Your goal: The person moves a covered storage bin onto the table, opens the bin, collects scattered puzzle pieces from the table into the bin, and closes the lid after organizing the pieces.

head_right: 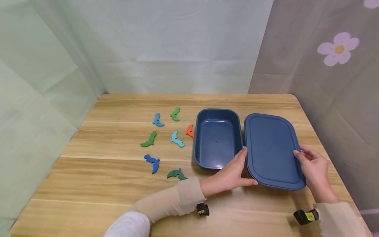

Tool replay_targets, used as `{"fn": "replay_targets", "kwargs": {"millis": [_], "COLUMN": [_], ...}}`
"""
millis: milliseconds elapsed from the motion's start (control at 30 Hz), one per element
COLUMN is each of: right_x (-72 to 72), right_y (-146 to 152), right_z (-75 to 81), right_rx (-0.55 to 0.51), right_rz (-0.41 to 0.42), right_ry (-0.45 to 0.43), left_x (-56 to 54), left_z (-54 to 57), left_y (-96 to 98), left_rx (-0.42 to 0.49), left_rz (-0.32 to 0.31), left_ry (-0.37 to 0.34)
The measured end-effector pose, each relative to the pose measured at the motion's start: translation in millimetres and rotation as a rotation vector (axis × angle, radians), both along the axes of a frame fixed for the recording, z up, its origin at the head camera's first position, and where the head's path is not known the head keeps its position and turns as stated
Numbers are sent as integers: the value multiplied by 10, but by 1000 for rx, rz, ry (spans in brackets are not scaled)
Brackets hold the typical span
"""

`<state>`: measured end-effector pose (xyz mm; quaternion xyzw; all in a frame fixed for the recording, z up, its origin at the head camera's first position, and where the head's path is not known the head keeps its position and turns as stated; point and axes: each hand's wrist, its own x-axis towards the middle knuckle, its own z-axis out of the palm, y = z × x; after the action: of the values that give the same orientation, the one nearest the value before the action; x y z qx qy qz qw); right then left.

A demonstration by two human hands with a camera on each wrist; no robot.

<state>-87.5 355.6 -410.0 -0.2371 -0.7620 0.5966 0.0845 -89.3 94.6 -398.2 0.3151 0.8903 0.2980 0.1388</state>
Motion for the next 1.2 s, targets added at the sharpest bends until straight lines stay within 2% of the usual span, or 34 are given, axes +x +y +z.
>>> {"fn": "replay_targets", "kwargs": {"millis": [467,800,967,1200], "right_x": [-25,-4,25,6], "right_y": [-13,-18,21,30], "right_z": [-99,-171,-177,-190], "right_rx": [42,160,160,156], "right_rz": [-9,6,13,12], "right_ry": [-62,-100,-95,-44], "left_x": [-39,-19,21,34], "left_z": [-24,-35,-71,-100], "left_y": [-23,7,65,97], "left_rx": [-73,-114,-176,-246], "left_rz": [-17,-21,-6,-15], "left_ry": [63,73,135,255]}}
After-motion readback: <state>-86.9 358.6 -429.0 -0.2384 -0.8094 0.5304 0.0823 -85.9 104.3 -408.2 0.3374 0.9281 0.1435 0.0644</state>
